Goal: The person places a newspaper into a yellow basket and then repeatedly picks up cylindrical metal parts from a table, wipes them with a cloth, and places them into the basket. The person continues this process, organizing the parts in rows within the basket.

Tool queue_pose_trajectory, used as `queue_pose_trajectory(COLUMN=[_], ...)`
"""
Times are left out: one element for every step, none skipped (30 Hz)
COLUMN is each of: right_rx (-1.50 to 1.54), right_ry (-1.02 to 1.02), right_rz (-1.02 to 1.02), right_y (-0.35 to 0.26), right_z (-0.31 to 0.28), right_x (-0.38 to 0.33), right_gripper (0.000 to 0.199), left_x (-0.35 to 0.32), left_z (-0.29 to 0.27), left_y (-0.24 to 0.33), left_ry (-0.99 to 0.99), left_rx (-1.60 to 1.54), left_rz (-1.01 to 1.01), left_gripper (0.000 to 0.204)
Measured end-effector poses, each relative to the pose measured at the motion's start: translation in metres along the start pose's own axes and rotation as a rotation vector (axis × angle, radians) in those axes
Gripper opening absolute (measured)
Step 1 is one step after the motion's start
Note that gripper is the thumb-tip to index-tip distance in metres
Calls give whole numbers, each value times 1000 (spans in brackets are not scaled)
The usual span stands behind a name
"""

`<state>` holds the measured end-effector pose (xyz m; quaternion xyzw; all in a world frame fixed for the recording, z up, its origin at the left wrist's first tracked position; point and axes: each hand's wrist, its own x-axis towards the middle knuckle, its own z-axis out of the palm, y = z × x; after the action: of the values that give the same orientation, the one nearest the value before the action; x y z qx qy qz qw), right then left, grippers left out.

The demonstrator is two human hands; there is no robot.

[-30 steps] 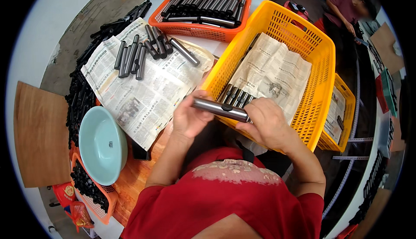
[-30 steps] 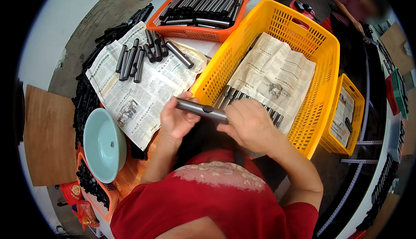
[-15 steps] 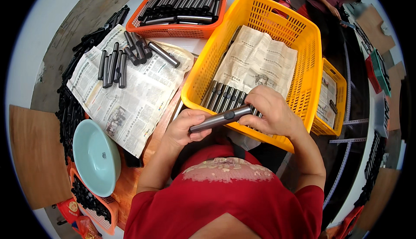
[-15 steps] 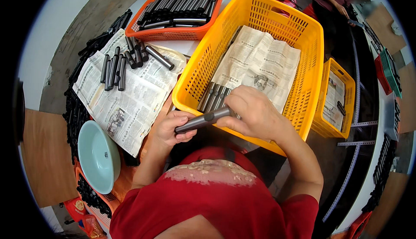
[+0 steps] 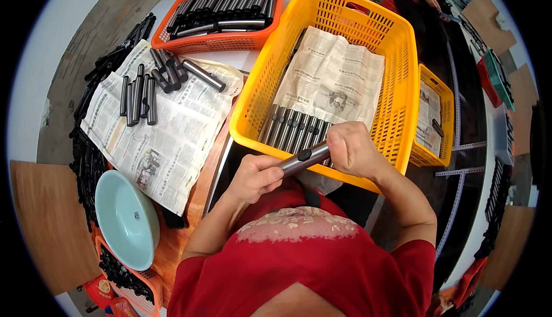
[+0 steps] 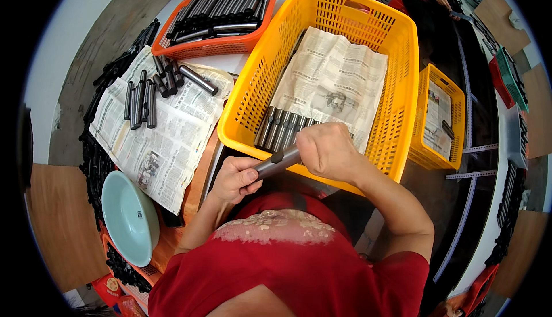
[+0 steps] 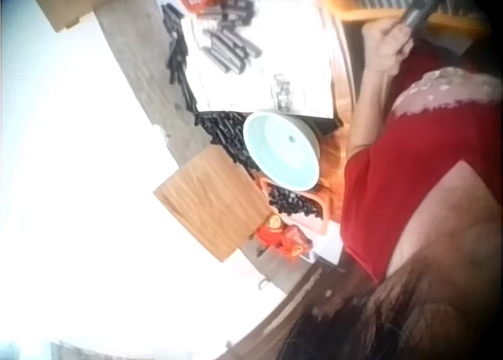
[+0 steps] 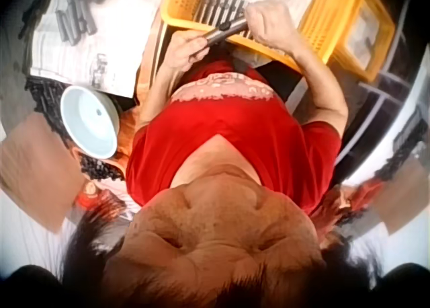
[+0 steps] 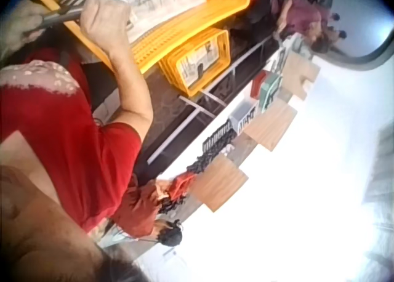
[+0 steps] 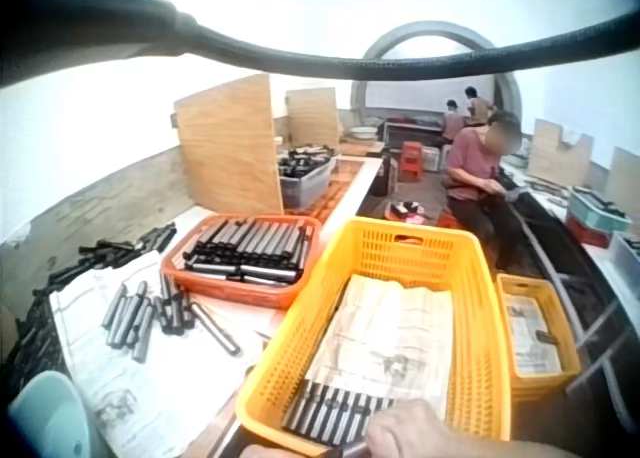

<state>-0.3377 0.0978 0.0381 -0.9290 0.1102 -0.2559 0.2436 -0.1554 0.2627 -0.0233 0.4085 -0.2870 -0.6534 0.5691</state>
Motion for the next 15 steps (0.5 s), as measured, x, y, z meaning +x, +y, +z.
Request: queue_pose_trajectory(right_rx=[28,56,87,115,143,171,160,149,137,135,133,130,170,209,248], right_ry=[-17,-33,-48,-60,-72,-82,-89,-96,-100,-103,-106,-111,-121,-131,-141], right_rz=[73,145,216,292,367,443,447,451,457,466,475,482,513,545,575], right_y=[-2,-4,-5,-5,-5,-4,-3,-1,2,5,7,9,9,8,5], right_z=[0,0,1,1,2,2,3,4,5,7,9,10,8,5,2], right_x=[-1,-2,-2,-3,-3,-3,-3,-3,-3,-3,-4,-4,-2,1,3], right_gripper=[20,24,27,30,33,36,37,39,40,40,41,41,41,41,41], left_x=[0,0,-1,-2,-1,0,0,0,0,0,0,0,1,3,5], left_z=[-1,2,5,6,8,10,11,12,13,14,14,14,13,14,16], left_y=[0,1,5,7,6,4,3,4,7,9,8,7,5,3,0], left_ry=[21,50,81,112,127,141,155,161,163,166,165,167,168,182,199], left_rx=[66,205,346,487,552,619,685,726,770,813,816,820,823,763,705], left_rz=[18,54,89,124,186,247,308,311,312,314,316,318,321,297,274], left_gripper=[43,39,35,32,31,30,29,28,28,27,27,27,28,28,28])
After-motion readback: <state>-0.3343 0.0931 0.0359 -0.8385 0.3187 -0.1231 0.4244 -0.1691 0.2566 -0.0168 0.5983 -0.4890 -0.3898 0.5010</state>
